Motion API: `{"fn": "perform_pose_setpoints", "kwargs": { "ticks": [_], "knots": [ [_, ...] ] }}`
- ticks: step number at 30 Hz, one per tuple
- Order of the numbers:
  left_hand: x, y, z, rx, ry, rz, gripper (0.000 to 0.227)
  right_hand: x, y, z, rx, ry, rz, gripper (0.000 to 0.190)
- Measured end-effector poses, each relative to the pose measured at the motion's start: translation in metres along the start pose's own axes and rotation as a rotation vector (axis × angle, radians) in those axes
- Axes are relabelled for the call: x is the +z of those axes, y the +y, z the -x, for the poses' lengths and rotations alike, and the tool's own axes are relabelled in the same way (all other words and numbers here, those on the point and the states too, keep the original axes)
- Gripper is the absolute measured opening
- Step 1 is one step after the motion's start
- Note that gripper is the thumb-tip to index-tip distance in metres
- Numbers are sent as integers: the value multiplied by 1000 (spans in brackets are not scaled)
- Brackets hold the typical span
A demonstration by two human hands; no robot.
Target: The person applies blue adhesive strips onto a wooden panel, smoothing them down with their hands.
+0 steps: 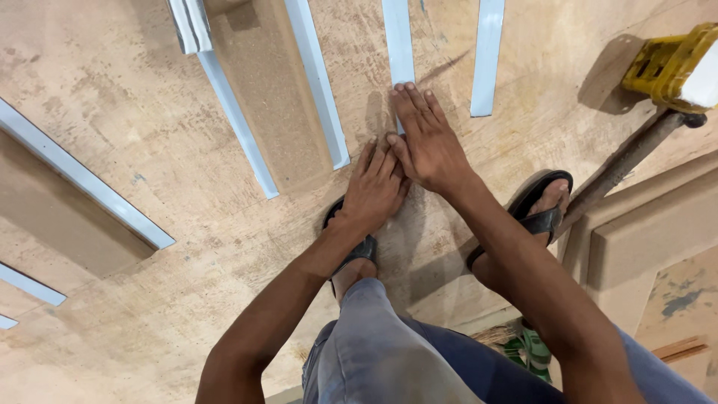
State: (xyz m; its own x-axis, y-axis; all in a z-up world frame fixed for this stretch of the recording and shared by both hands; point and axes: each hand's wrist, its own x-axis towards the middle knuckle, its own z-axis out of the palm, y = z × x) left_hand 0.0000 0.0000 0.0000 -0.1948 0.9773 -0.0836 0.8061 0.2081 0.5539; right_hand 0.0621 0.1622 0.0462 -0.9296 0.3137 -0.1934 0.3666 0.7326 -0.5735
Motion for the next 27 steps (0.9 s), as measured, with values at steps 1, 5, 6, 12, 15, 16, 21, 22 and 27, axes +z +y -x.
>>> {"fn": "perform_pose_setpoints", "kwargs": {
  "ticks": [1, 5, 6, 12, 15, 16, 21, 22, 27],
  "knots": [
    [1, 0, -1, -2, 0, 11, 56, -1, 1, -2, -1, -14, -1, 61],
    [0, 3, -4, -11, -35, 3, 55, 0, 5, -8, 33, -88, 30, 64],
    [0, 3, -5, -12, -50, -10, 55, 0, 5, -10, 39, -101, 37, 65],
    [-7, 4, -9, -27, -124, -7, 47, 4, 16, -32, 83, -145, 82, 66],
    [-11, 3, -11, -24, -94, 13, 49, 3, 22, -44, 80, -142, 121, 67],
    [-13, 4, -12, -16, -64, 14, 52, 2, 24, -49, 77, -144, 139, 67],
    [-20, 4, -15, 6, -10, 8, 61, -5, 33, -77, 48, -143, 207, 69],
    [-22, 5, -15, 8, -9, 5, 62, -6, 35, -84, 38, -141, 229, 69],
    [-28, 3, -18, 10, 16, 7, 60, -16, 46, -118, -32, -62, 277, 71]
  ]
}}
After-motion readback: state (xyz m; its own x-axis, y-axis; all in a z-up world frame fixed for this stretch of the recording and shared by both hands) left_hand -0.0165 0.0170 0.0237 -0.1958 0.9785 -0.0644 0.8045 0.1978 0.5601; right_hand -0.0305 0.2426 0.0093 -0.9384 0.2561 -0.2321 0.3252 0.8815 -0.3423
